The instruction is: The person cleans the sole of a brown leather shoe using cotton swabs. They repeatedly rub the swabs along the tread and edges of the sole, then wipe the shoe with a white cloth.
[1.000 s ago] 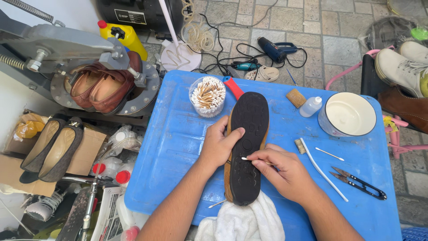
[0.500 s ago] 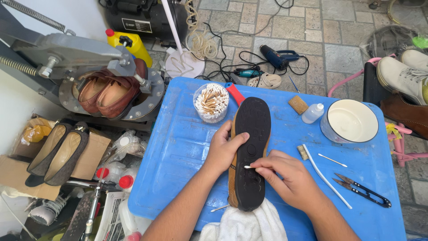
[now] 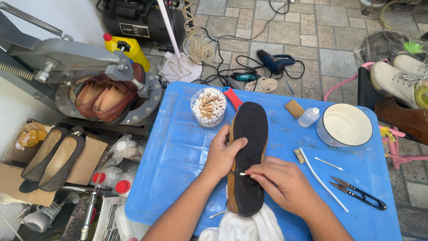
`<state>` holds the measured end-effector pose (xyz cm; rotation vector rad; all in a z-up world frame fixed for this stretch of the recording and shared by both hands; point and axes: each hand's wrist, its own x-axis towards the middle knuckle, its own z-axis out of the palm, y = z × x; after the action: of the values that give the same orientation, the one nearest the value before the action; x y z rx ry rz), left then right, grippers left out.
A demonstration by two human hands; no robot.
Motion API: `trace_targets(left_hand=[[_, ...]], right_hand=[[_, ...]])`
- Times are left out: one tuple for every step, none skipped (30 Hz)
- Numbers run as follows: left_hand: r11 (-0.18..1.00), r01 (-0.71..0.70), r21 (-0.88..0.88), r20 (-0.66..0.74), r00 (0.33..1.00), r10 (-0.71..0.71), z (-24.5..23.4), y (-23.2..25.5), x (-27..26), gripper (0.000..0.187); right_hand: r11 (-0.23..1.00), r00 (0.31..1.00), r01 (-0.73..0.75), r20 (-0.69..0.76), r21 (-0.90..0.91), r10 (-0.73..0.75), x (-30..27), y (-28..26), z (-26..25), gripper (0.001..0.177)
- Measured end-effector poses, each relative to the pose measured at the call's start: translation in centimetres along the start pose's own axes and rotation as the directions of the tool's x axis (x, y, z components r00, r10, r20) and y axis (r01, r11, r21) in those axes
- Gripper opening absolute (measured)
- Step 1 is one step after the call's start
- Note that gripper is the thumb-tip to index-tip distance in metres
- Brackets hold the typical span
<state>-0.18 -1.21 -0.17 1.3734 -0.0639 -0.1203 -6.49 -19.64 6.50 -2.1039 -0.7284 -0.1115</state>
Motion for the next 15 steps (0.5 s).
trace_targets(left_hand=[[1.000, -0.013, -0.006, 0.004, 1.000, 0.013, 0.01, 0.07, -0.03, 0.021], [1.000, 0.002, 0.002, -0.001, 1.000, -0.002, 0.06, 0.08, -0.16, 0.021], [1.000, 0.018, 0.010, -0.005, 1.000, -0.017, 0.11, 0.08, -0.35, 0.021], [0.999, 0.029, 0.018, -0.003, 1.000, -0.029, 0.20, 0.11, -0.27, 0.021], [1.000, 0.021, 0.013, 0.003, 1.000, -0.021, 0.29, 0.13, -0.08, 0.020], [1.000, 0.016, 0.009, 0.006, 1.000, -0.016, 0.26, 0.07, -0.08, 0.020], [1.000, 0.012, 0.006, 0.009, 1.000, -0.012, 0.20, -0.02, -0.11, 0.020], [1.000, 0.011, -0.013, 0.011, 1.000, -0.010, 0.12, -0.10, -0.10, 0.020], [0.999, 0.009, -0.032, 0.013, 1.000, -0.009, 0.01, -0.18, -0.08, 0.020], [0.999, 0.008, -0.053, 0.020, 1.000, -0.007, 0.06, -0.28, 0.02, 0.021], [0.999, 0.000, -0.036, 0.017, 1.000, 0.001, 0.07, -0.34, -0.01, 0.020], [1.000, -0.010, -0.017, 0.018, 1.000, 0.010, 0.03, -0.33, 0.01, 0.020], [1.000, -0.019, 0.002, 0.019, 1.000, 0.019, 0.10, -0.32, 0.15, 0.020], [1.000, -0.009, -0.013, 0.022, 1.000, 0.009, 0.13, -0.38, 0.19, 0.020], [1.000, 0.002, -0.029, 0.025, 1.000, -0.001, 0.13, -0.41, 0.38, 0.020]], right_hand=[[1.000, 1.000, 0.013, 0.014, 0.009, -0.013, -0.02, 0.02, -0.10, 0.013], [1.000, 1.000, -0.001, 0.021, 0.002, 0.001, -0.07, 0.06, -0.13, 0.013], [1.000, 0.999, -0.016, 0.028, -0.004, 0.016, -0.08, 0.12, -0.13, 0.013], [0.999, 0.999, -0.030, 0.028, -0.015, 0.031, -0.06, 0.17, -0.21, 0.012], [1.000, 1.000, -0.018, 0.005, -0.026, 0.018, -0.05, 0.15, -0.18, 0.013], [0.999, 1.000, -0.008, -0.015, -0.032, 0.007, -0.08, 0.05, 0.08, 0.013], [0.999, 0.999, 0.003, -0.035, -0.039, -0.004, -0.11, -0.04, 0.27, 0.013], [0.999, 1.000, 0.022, -0.018, -0.027, -0.022, -0.05, -0.04, 0.22, 0.013], [0.999, 0.999, 0.040, 0.000, -0.014, -0.040, -0.01, -0.05, 0.15, 0.012], [0.998, 0.998, 0.056, 0.015, -0.006, -0.056, -0.03, -0.03, -0.03, 0.011], [0.999, 0.999, 0.040, 0.021, 0.012, -0.040, -0.07, -0.03, -0.16, 0.011], [0.999, 0.999, 0.025, 0.023, 0.030, -0.025, -0.08, -0.02, -0.19, 0.011], [0.999, 1.000, 0.009, 0.025, 0.048, -0.010, -0.03, 0.09, -0.22, 0.011], [1.000, 1.000, -0.002, 0.010, 0.021, 0.002, -0.02, 0.23, -0.05, 0.011], [1.000, 1.000, -0.013, -0.005, -0.005, 0.013, 0.05, 0.45, 0.15, 0.012]])
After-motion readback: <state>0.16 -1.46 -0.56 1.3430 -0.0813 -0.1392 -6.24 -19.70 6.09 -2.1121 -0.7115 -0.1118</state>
